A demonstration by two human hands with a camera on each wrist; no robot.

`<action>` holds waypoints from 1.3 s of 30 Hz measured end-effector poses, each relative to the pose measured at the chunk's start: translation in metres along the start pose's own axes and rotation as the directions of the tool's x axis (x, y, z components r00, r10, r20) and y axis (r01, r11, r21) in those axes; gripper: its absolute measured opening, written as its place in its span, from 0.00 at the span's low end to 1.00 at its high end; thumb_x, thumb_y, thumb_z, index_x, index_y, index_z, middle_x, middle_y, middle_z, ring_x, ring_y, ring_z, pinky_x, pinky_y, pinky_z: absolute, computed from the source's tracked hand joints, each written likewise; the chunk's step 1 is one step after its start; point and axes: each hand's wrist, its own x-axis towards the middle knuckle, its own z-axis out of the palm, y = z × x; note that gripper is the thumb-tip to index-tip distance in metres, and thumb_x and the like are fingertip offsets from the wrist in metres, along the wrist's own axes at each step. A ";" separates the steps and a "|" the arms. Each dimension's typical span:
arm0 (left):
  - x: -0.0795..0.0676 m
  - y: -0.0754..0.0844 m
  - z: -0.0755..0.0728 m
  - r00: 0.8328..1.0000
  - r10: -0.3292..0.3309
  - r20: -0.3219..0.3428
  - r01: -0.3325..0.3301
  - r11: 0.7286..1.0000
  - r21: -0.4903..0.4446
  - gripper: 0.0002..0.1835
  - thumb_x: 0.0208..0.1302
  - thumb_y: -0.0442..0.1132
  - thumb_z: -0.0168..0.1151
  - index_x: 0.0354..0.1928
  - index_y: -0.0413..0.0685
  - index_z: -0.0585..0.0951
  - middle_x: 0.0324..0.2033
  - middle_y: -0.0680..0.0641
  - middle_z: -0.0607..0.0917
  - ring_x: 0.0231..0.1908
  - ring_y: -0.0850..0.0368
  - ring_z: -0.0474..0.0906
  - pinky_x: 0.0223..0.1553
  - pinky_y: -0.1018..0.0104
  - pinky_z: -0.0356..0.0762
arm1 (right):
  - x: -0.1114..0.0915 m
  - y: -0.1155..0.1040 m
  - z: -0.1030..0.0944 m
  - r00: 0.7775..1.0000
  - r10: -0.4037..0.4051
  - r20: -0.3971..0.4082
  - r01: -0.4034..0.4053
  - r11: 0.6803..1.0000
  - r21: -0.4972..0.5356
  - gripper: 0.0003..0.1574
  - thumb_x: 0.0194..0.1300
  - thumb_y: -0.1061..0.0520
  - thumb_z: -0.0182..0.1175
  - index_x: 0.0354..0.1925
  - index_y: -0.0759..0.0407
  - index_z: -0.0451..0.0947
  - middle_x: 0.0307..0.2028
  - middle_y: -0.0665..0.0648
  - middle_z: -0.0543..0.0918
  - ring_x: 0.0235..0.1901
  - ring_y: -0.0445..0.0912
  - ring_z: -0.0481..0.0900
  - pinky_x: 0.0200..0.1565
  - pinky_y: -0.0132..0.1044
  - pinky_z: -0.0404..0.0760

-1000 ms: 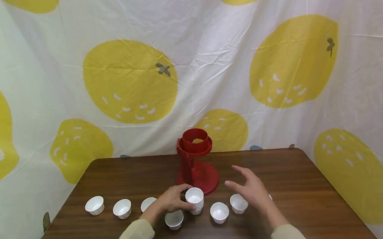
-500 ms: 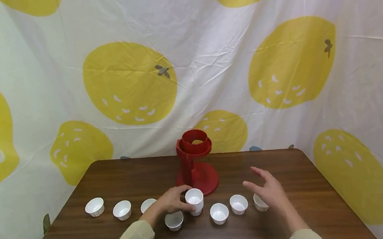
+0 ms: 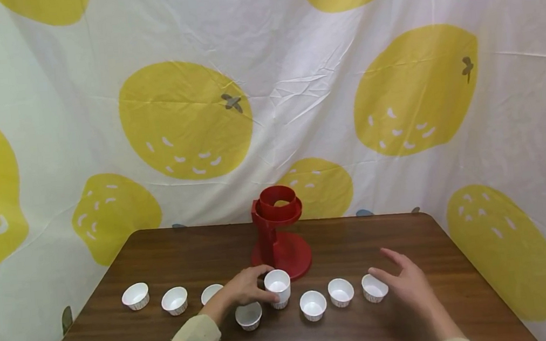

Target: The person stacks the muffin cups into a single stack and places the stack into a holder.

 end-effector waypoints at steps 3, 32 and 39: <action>-0.001 0.001 -0.001 1.000 0.002 0.001 -0.002 1.000 -0.001 0.33 0.51 0.49 0.77 0.58 0.45 0.78 0.45 0.52 0.83 0.47 0.56 0.78 0.51 0.58 0.74 | 0.000 0.008 -0.001 1.000 0.018 0.016 -0.018 0.999 -0.029 0.50 0.66 0.40 0.64 0.71 0.70 0.60 0.67 0.75 0.64 0.68 0.70 0.56 0.62 0.67 0.58; 0.001 0.000 0.000 1.000 -0.006 0.008 0.006 1.000 -0.013 0.32 0.51 0.49 0.78 0.58 0.47 0.78 0.45 0.54 0.83 0.47 0.57 0.77 0.52 0.59 0.74 | -0.002 0.046 0.018 0.995 -0.047 0.092 0.063 0.982 -0.179 0.53 0.57 0.42 0.72 0.65 0.75 0.66 0.59 0.74 0.74 0.61 0.70 0.68 0.56 0.65 0.67; 0.001 -0.001 0.001 1.000 -0.003 0.004 0.003 1.000 -0.013 0.32 0.51 0.49 0.78 0.57 0.47 0.79 0.44 0.55 0.83 0.47 0.57 0.77 0.52 0.59 0.74 | -0.002 0.044 0.019 0.994 -0.027 0.104 0.047 0.980 -0.193 0.54 0.56 0.40 0.73 0.65 0.74 0.66 0.61 0.76 0.71 0.62 0.72 0.65 0.57 0.67 0.66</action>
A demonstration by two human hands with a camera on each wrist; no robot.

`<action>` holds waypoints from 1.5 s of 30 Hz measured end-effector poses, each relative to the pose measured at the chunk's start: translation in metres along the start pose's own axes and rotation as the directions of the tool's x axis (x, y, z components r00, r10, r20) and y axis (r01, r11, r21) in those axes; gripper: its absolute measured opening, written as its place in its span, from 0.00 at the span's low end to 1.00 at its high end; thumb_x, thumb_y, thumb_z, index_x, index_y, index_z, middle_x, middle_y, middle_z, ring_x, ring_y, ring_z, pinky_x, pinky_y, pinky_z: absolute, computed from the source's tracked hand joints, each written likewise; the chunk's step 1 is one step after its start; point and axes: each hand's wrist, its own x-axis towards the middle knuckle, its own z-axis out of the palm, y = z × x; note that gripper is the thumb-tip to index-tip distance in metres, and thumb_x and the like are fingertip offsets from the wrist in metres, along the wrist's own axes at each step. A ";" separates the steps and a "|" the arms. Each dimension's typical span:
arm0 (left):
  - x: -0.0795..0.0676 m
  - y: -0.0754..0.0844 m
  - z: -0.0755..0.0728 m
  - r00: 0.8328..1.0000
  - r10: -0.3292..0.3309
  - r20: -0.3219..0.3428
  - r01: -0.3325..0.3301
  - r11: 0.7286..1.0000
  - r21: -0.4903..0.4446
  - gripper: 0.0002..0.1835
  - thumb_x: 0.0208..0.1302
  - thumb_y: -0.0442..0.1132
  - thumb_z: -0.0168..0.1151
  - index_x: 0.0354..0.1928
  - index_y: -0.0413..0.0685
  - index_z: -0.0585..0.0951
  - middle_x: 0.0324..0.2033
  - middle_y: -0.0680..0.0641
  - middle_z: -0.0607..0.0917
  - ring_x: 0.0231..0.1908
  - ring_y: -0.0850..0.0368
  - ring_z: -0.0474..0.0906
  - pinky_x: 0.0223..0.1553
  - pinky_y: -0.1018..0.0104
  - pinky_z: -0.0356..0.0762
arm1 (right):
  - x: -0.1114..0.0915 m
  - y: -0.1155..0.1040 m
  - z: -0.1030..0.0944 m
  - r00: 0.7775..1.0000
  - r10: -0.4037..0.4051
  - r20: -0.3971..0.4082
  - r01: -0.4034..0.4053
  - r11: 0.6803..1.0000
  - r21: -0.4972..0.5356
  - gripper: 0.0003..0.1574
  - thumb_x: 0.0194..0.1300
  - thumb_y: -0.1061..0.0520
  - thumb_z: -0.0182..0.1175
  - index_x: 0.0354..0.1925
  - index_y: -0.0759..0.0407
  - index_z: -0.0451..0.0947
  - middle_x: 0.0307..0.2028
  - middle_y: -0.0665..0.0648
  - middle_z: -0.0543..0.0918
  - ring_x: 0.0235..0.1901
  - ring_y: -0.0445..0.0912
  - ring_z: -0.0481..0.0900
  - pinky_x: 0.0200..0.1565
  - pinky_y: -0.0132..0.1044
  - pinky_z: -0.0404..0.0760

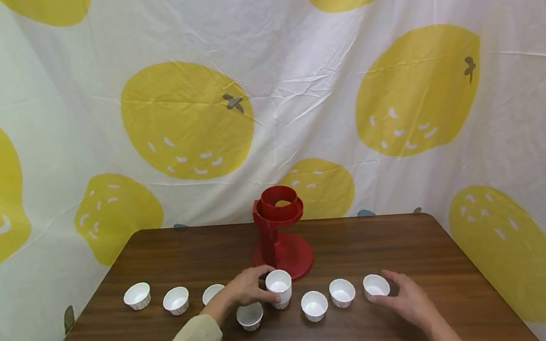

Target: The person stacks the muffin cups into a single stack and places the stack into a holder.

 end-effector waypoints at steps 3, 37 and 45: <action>0.000 0.000 0.000 1.000 0.000 0.000 0.000 1.000 -0.002 0.32 0.51 0.49 0.78 0.57 0.47 0.78 0.44 0.54 0.83 0.46 0.57 0.77 0.52 0.59 0.74 | 0.001 0.001 0.001 1.000 0.013 0.004 -0.013 1.000 0.004 0.53 0.55 0.40 0.73 0.65 0.74 0.67 0.61 0.76 0.71 0.63 0.72 0.65 0.57 0.67 0.65; 0.001 0.000 0.001 1.000 -0.004 0.000 0.004 0.999 0.038 0.34 0.51 0.51 0.77 0.59 0.47 0.78 0.47 0.52 0.83 0.50 0.55 0.77 0.54 0.57 0.74 | 0.005 -0.015 -0.004 0.998 0.035 -0.046 -0.034 0.999 0.020 0.50 0.57 0.39 0.71 0.64 0.70 0.69 0.58 0.73 0.76 0.56 0.64 0.75 0.50 0.55 0.74; 0.001 -0.001 0.001 1.000 -0.001 0.000 0.001 1.000 0.031 0.34 0.50 0.51 0.77 0.58 0.47 0.78 0.46 0.53 0.83 0.49 0.56 0.77 0.53 0.57 0.74 | 0.010 -0.027 -0.003 0.996 0.003 -0.088 -0.002 1.000 0.015 0.47 0.58 0.40 0.71 0.63 0.68 0.71 0.58 0.73 0.76 0.57 0.65 0.73 0.53 0.60 0.72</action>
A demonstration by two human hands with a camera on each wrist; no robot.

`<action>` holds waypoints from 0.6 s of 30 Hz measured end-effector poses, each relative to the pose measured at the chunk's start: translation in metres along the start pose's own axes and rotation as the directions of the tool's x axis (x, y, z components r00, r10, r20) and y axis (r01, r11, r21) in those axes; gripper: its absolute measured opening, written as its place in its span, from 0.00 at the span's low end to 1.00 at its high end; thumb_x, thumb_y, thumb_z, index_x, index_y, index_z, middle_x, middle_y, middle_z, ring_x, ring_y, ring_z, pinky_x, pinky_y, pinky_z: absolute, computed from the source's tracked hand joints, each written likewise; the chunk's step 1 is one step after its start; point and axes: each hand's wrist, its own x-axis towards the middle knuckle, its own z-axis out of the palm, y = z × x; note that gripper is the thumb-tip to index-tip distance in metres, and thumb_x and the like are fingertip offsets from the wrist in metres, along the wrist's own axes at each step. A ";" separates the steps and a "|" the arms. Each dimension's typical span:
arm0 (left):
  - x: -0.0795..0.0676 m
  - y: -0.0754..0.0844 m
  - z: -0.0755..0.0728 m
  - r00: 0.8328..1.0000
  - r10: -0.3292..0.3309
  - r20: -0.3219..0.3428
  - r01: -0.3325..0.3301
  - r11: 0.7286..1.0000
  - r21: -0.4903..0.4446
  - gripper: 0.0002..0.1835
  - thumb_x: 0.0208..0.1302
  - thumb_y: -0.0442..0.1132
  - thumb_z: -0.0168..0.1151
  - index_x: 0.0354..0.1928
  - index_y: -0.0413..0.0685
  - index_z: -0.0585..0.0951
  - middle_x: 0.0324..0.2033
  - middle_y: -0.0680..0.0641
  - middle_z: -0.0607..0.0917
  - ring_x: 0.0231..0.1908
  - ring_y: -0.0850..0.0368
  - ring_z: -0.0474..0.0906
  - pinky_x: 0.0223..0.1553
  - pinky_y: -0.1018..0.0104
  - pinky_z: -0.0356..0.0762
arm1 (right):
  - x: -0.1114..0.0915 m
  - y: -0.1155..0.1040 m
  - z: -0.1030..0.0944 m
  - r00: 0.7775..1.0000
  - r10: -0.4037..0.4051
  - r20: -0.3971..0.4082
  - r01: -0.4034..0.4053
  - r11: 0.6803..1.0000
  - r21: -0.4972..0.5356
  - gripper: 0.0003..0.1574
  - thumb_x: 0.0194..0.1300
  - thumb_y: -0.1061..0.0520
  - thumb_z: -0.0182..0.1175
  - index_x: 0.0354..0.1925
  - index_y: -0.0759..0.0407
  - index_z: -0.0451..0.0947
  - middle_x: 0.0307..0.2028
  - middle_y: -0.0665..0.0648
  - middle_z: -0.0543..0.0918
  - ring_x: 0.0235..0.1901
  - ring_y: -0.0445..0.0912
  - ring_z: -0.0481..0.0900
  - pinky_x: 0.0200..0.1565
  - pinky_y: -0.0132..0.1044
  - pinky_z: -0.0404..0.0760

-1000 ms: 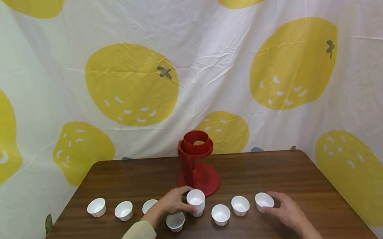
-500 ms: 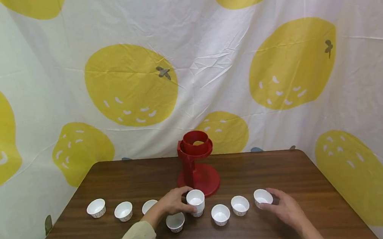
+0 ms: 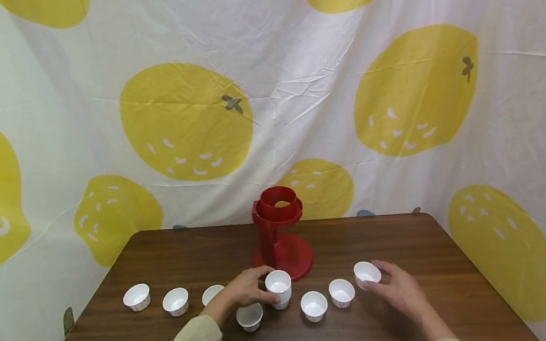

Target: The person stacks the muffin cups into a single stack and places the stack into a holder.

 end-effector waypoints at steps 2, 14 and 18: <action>0.000 0.000 0.000 1.000 0.003 -0.001 -0.003 1.000 0.001 0.34 0.50 0.51 0.77 0.58 0.47 0.78 0.46 0.53 0.83 0.49 0.56 0.77 0.53 0.57 0.74 | 0.001 -0.003 0.001 1.000 -0.007 -0.004 0.007 1.000 0.009 0.47 0.58 0.41 0.71 0.63 0.69 0.71 0.58 0.73 0.76 0.58 0.66 0.73 0.54 0.61 0.71; 0.000 -0.001 0.000 1.000 0.005 0.003 -0.005 1.000 0.000 0.33 0.51 0.51 0.77 0.58 0.47 0.78 0.46 0.53 0.83 0.48 0.56 0.77 0.53 0.57 0.74 | 0.008 -0.029 0.008 1.000 -0.008 -0.012 0.009 0.997 0.082 0.47 0.57 0.41 0.72 0.65 0.67 0.71 0.59 0.70 0.77 0.60 0.65 0.72 0.56 0.61 0.70; 0.000 -0.001 0.000 1.000 0.007 0.003 -0.007 1.000 -0.005 0.33 0.51 0.51 0.77 0.58 0.46 0.78 0.46 0.53 0.83 0.48 0.56 0.77 0.53 0.57 0.74 | 0.010 -0.038 0.011 1.000 -0.022 -0.016 0.023 0.995 0.097 0.46 0.57 0.41 0.72 0.65 0.66 0.71 0.58 0.69 0.78 0.59 0.64 0.73 0.57 0.61 0.70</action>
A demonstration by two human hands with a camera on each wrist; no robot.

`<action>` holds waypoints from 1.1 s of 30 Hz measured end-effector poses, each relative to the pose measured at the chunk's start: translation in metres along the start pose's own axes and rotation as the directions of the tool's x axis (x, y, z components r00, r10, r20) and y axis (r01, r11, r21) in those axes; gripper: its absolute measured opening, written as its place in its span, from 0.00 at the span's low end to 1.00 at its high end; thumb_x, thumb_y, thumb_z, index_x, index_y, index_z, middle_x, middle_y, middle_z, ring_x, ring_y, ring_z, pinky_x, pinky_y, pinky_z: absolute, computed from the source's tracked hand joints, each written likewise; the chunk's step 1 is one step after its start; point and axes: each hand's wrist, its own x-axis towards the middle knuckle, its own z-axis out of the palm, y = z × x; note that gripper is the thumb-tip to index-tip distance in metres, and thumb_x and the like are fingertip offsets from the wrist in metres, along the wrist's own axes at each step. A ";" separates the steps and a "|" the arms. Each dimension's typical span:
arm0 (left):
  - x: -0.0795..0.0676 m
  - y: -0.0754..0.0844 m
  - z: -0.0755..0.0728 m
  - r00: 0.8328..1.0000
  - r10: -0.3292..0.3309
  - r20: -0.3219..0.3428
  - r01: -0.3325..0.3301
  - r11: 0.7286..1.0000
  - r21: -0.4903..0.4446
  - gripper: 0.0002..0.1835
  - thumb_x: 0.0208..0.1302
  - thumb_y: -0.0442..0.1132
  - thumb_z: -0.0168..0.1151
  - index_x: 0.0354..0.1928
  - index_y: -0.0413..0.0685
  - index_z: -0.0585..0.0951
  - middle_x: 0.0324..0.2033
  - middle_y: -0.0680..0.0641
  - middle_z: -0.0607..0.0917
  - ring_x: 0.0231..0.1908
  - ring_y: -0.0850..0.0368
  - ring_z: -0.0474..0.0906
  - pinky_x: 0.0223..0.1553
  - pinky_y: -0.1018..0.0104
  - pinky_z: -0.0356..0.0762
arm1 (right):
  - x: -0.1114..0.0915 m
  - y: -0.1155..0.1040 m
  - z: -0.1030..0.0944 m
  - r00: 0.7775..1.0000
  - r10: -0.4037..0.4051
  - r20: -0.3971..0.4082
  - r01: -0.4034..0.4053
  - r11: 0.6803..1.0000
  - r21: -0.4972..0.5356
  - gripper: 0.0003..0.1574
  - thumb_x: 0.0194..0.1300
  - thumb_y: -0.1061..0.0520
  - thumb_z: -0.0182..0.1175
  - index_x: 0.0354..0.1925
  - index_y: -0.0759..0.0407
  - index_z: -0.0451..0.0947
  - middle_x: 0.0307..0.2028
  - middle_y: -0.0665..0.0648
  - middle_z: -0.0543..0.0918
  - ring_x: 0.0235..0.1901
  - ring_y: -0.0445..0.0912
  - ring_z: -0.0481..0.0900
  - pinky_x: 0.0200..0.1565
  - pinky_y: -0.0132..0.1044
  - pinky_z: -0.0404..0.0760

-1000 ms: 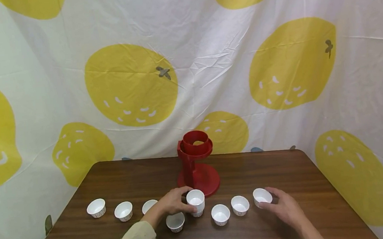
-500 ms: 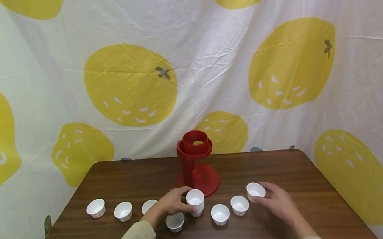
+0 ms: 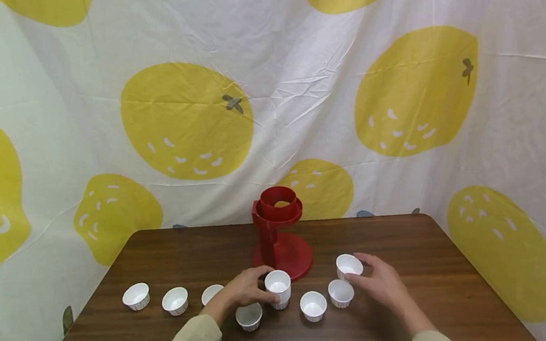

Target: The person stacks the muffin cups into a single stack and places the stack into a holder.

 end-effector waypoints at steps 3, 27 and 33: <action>0.000 0.000 0.000 1.000 -0.002 0.001 0.002 1.000 0.000 0.33 0.51 0.51 0.77 0.58 0.46 0.78 0.46 0.53 0.83 0.48 0.56 0.77 0.53 0.57 0.74 | 0.002 -0.007 0.004 1.000 -0.019 -0.008 0.019 1.000 0.020 0.45 0.58 0.42 0.72 0.64 0.66 0.72 0.57 0.68 0.78 0.59 0.63 0.73 0.57 0.60 0.69; -0.001 0.002 0.000 1.000 -0.008 -0.007 0.008 1.000 -0.007 0.33 0.50 0.50 0.77 0.58 0.46 0.78 0.46 0.52 0.83 0.48 0.55 0.78 0.53 0.57 0.74 | 0.019 -0.062 0.052 0.997 -0.068 0.040 0.062 0.988 0.144 0.41 0.56 0.44 0.74 0.63 0.60 0.75 0.56 0.61 0.81 0.58 0.57 0.75 0.58 0.59 0.70; -0.002 0.002 0.000 1.000 -0.013 -0.007 0.013 1.000 -0.005 0.33 0.51 0.50 0.77 0.58 0.46 0.79 0.46 0.52 0.83 0.47 0.55 0.78 0.53 0.56 0.75 | 0.020 -0.076 0.063 0.995 -0.091 0.051 0.082 0.984 0.159 0.39 0.56 0.45 0.74 0.62 0.59 0.76 0.57 0.59 0.80 0.59 0.57 0.75 0.59 0.58 0.70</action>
